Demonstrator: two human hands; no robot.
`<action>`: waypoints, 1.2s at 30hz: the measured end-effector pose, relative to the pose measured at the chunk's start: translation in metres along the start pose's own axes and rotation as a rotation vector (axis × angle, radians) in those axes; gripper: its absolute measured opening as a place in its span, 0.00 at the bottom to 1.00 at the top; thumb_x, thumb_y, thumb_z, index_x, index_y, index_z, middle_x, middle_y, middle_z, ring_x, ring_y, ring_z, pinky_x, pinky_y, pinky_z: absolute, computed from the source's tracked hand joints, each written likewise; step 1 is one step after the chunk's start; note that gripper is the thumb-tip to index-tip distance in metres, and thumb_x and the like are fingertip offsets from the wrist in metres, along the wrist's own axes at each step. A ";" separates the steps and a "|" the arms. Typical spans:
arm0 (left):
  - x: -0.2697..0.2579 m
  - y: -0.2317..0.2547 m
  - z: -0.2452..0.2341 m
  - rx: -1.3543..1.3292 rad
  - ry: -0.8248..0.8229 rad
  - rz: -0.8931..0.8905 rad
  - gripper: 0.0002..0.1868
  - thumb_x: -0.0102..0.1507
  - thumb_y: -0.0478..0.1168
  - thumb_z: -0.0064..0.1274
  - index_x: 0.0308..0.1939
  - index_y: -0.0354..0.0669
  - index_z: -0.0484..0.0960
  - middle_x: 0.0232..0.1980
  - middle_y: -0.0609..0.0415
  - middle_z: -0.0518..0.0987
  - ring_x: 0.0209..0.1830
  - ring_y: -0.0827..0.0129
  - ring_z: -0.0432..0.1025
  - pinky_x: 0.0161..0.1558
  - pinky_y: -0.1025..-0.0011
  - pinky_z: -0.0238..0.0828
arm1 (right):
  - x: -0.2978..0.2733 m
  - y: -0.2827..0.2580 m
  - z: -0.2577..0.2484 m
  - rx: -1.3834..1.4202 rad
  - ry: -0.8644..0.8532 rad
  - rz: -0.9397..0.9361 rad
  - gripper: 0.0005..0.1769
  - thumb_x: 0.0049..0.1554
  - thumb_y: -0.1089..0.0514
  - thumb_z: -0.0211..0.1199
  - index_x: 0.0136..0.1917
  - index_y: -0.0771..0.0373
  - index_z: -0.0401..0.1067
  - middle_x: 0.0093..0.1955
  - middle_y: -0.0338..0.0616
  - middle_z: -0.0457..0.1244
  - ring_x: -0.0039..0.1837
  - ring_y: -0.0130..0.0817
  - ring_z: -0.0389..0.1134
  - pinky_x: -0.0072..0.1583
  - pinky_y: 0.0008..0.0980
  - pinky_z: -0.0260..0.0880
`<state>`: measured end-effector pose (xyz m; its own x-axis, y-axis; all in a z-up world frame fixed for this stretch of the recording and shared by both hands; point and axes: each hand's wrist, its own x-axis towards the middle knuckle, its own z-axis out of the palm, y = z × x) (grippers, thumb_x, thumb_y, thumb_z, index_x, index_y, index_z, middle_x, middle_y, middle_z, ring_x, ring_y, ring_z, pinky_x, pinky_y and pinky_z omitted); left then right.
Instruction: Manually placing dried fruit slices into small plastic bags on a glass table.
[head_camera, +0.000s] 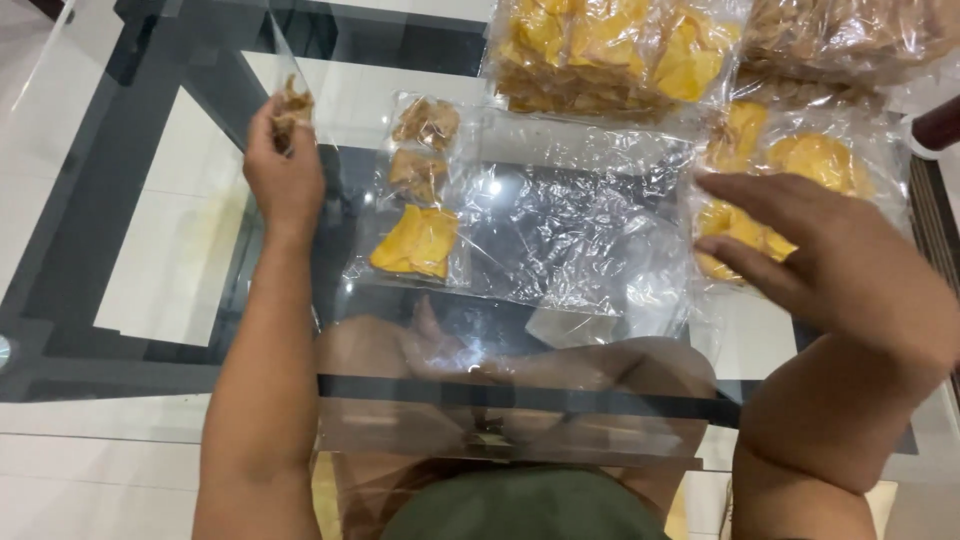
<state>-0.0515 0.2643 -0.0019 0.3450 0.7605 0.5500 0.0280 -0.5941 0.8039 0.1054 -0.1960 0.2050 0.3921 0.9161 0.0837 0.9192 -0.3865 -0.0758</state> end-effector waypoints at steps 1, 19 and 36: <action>0.003 0.008 -0.001 -0.256 0.041 -0.251 0.20 0.66 0.40 0.49 0.62 0.42 0.77 0.62 0.51 0.81 0.60 0.66 0.77 0.59 0.73 0.76 | 0.002 -0.007 -0.002 0.061 -0.038 -0.008 0.36 0.58 0.43 0.57 0.76 0.60 0.66 0.66 0.53 0.67 0.55 0.47 0.72 0.53 0.48 0.75; -0.108 0.147 0.049 -1.112 -0.594 -0.562 0.23 0.61 0.34 0.64 0.59 0.32 0.79 0.53 0.48 0.80 0.45 0.63 0.81 0.47 0.67 0.85 | 0.089 -0.039 0.152 1.497 0.341 0.123 0.20 0.65 0.62 0.60 0.69 0.70 0.69 0.58 0.54 0.67 0.59 0.42 0.72 0.60 0.42 0.78; -0.104 0.160 0.036 -0.765 -0.672 -0.552 0.13 0.63 0.36 0.63 0.51 0.36 0.84 0.42 0.50 0.86 0.39 0.73 0.82 0.42 0.78 0.83 | 0.088 -0.060 0.141 1.299 0.243 0.183 0.17 0.55 0.66 0.73 0.57 0.70 0.76 0.42 0.49 0.72 0.43 0.27 0.73 0.44 0.26 0.76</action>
<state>-0.0492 0.0808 0.0612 0.8982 0.4383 0.0349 -0.1658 0.2641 0.9501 0.0799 -0.0773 0.0765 0.6270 0.7674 0.1341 0.2037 0.0047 -0.9790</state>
